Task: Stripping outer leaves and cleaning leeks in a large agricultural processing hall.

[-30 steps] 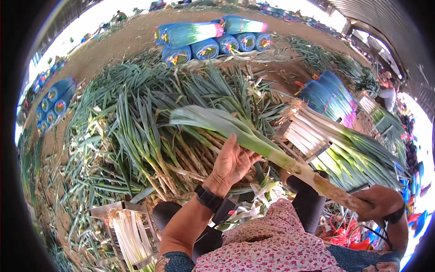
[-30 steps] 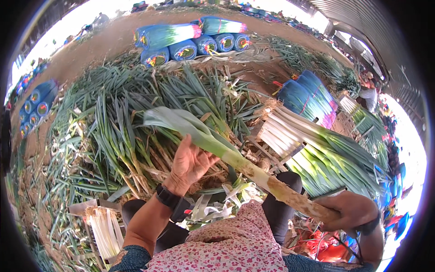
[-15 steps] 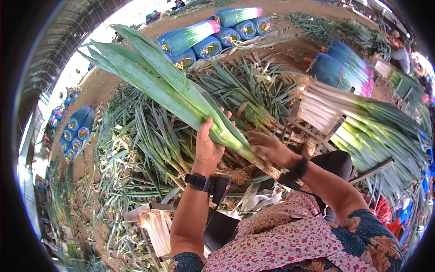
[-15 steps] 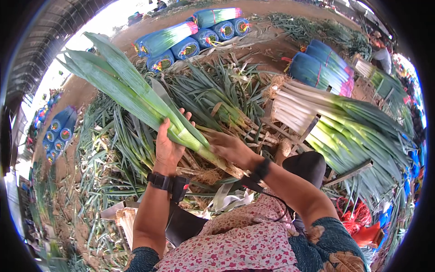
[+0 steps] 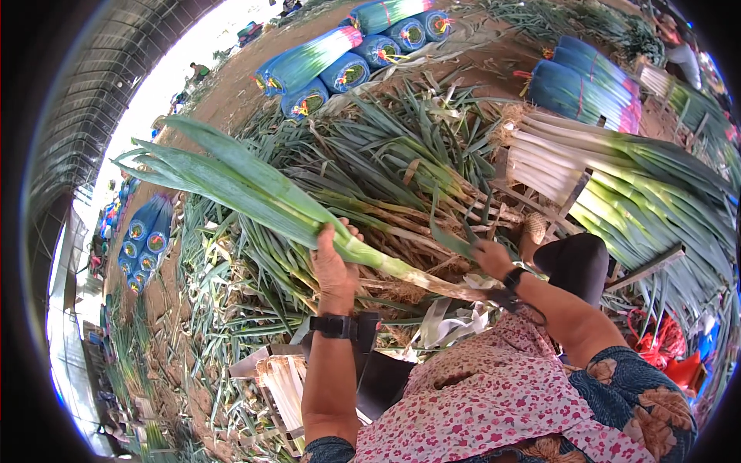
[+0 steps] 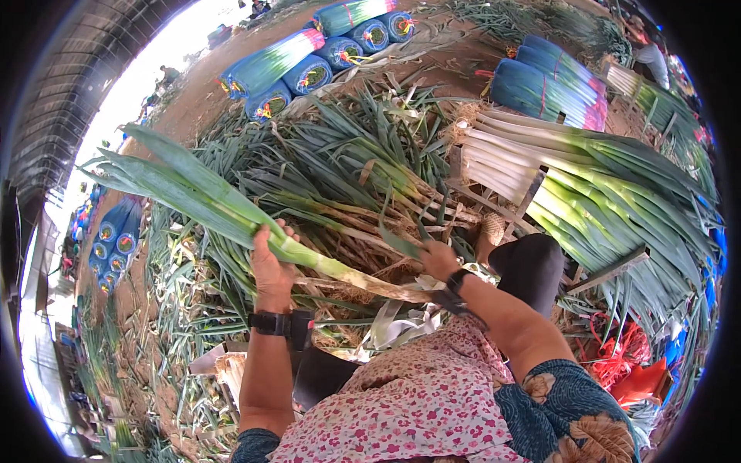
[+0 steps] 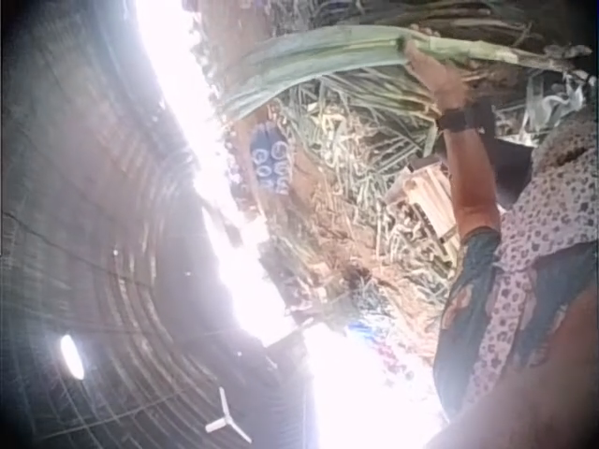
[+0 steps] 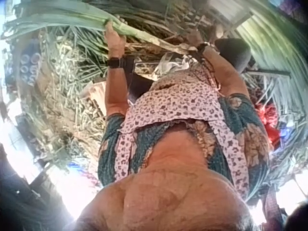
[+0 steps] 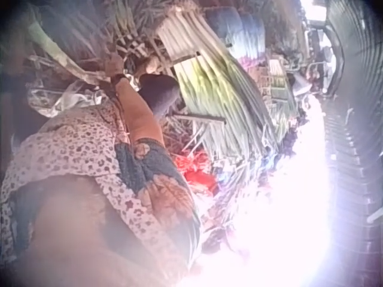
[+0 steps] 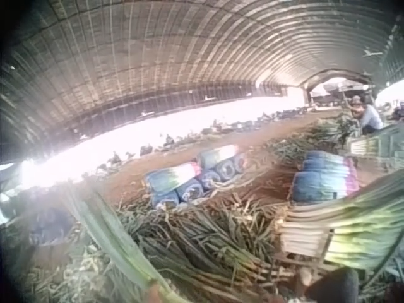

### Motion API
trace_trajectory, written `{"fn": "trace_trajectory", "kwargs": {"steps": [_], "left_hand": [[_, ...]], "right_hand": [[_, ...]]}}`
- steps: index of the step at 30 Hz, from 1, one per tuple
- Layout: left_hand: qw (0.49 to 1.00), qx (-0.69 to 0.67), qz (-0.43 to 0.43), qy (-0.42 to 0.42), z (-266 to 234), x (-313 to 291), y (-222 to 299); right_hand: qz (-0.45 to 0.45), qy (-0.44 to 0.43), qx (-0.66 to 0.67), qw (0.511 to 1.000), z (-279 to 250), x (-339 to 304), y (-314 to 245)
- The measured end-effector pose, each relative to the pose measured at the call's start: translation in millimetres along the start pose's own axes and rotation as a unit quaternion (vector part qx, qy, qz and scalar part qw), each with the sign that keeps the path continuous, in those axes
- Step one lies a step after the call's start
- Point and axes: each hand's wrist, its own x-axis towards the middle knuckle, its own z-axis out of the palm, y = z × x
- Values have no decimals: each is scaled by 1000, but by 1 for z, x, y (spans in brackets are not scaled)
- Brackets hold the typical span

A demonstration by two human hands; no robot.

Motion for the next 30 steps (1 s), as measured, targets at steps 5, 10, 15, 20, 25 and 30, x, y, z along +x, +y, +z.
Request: {"fn": "trace_trajectory", "kwargs": {"steps": [5, 10, 15, 20, 25, 30], "left_hand": [[999, -3, 36, 19, -2, 4, 8], [998, -53, 13, -31, 28, -12, -8], [981, -80, -37, -171, 32, -21, -18], [958, -52, -133, -247, 13, -14, -28], [975, -44, -106, -191, 17, -21, -48], [990, -14, -73, -119, 34, -25, -45]], "right_hand": [[9, -16, -66, 998, -45, -21, -12], [-161, -104, 264, 945, -38, -1, -179], [-213, -84, 228, 946, -31, 1, -197], [-164, -155, 331, 916, -18, -8, -188], [-162, -148, 241, 945, -32, -14, -191], [-150, -128, 238, 951, -39, -19, -196]]}}
